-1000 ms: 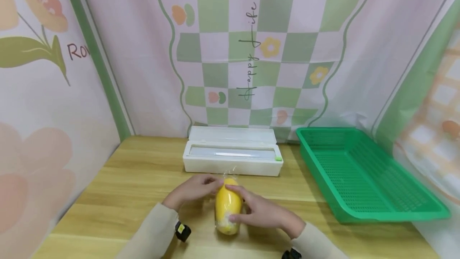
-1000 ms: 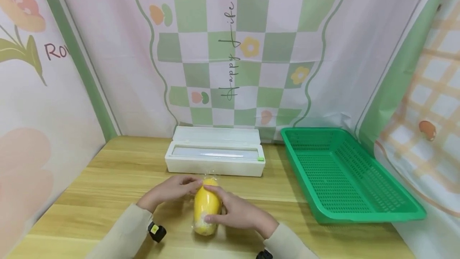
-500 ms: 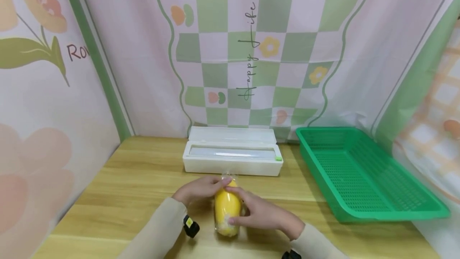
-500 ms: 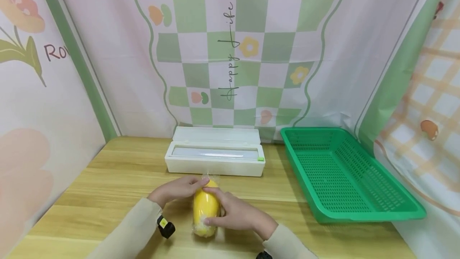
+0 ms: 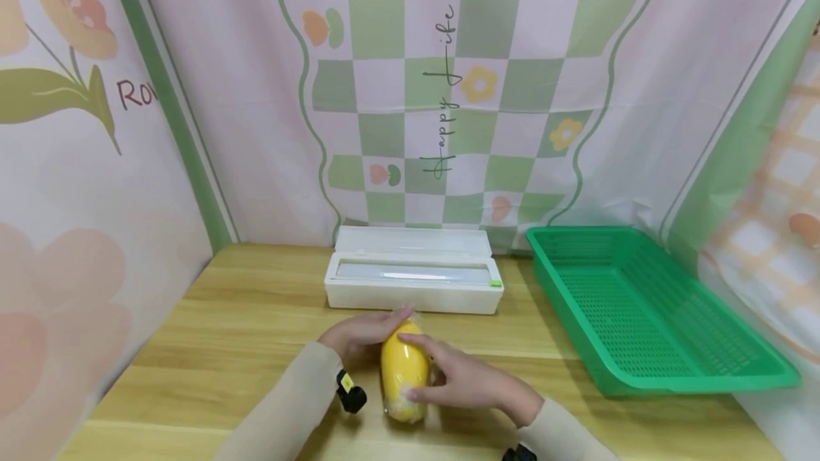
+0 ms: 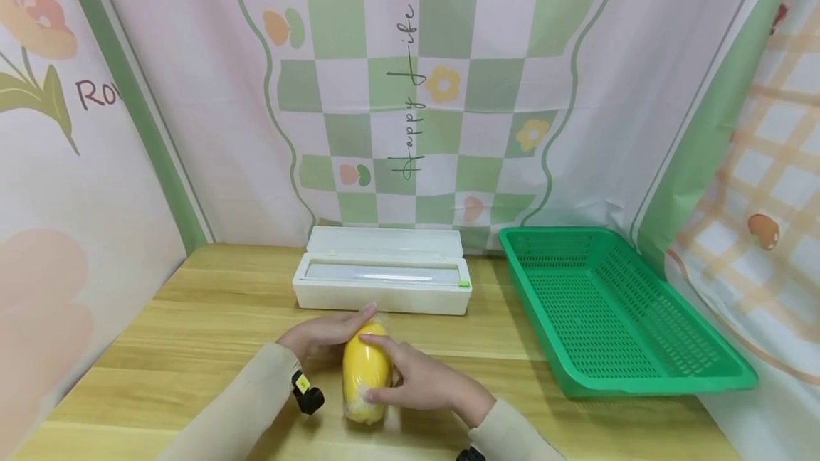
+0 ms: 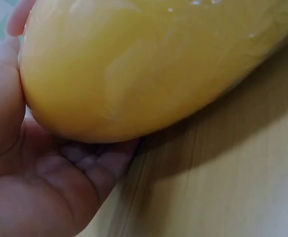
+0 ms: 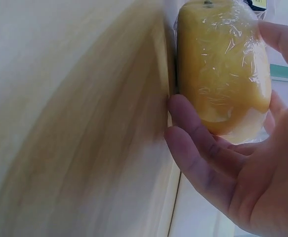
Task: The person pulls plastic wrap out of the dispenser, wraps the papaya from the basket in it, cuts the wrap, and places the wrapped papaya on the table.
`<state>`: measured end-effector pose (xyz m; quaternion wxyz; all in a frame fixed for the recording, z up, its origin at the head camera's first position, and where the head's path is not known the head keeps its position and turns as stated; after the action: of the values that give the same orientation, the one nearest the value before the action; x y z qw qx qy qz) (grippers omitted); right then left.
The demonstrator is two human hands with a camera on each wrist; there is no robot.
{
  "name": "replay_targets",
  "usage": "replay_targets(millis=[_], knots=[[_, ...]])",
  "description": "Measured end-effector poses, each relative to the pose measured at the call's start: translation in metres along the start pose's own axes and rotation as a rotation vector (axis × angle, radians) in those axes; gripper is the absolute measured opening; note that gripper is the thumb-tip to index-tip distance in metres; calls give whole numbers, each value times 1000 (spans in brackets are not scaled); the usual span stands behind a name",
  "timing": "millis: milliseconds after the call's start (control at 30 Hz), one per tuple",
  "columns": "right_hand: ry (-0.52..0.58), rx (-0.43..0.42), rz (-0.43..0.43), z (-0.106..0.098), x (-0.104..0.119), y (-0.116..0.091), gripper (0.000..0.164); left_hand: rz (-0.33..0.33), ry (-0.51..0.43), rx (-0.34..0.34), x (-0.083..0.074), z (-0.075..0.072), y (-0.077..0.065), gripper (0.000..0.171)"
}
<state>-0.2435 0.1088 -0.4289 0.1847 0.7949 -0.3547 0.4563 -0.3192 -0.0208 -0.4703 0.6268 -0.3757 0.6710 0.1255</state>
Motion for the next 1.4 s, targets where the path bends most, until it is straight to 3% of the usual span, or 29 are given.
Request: replay_targets(millis=[133, 367, 467, 700, 833, 1133, 1267, 1400], knots=[[-4, 3, 2, 1, -1, 0, 80, 18, -6, -22, 2, 0, 3, 63], [-2, 11, -16, 2, -2, 0, 82, 156, -10, -46, -1, 2, 5, 48], [9, 11, -22, 1, -2, 0, 81, 192, -19, -93, -3, 2, 5, 44], [14, 3, 3, -2, -5, -1, 80, 189, 28, -210, -6, 1, 4, 51], [16, 0, 10, -3, -6, -2, 80, 205, 121, -233, -12, -1, 0, 58], [31, 7, 2, -1, -7, -2, 80, 283, 477, -240, -35, -9, -25, 55], [38, 10, 0, -1, -6, -2, 79, 256, 595, -236, -35, -9, -31, 57], [42, 15, -3, 0, -6, -2, 78, 198, 643, -246, -28, -9, -30, 65]])
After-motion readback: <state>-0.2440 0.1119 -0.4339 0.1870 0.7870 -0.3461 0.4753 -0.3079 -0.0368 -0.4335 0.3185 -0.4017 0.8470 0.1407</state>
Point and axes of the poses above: each hand's wrist, its own y-axis towards the middle knuckle, its own z-axis out of the palm, x = y × z, the point moved 7 cm from there along y, towards the middle knuckle, and after that the axes turned 12 degrees about y, right-handed, at the moved point
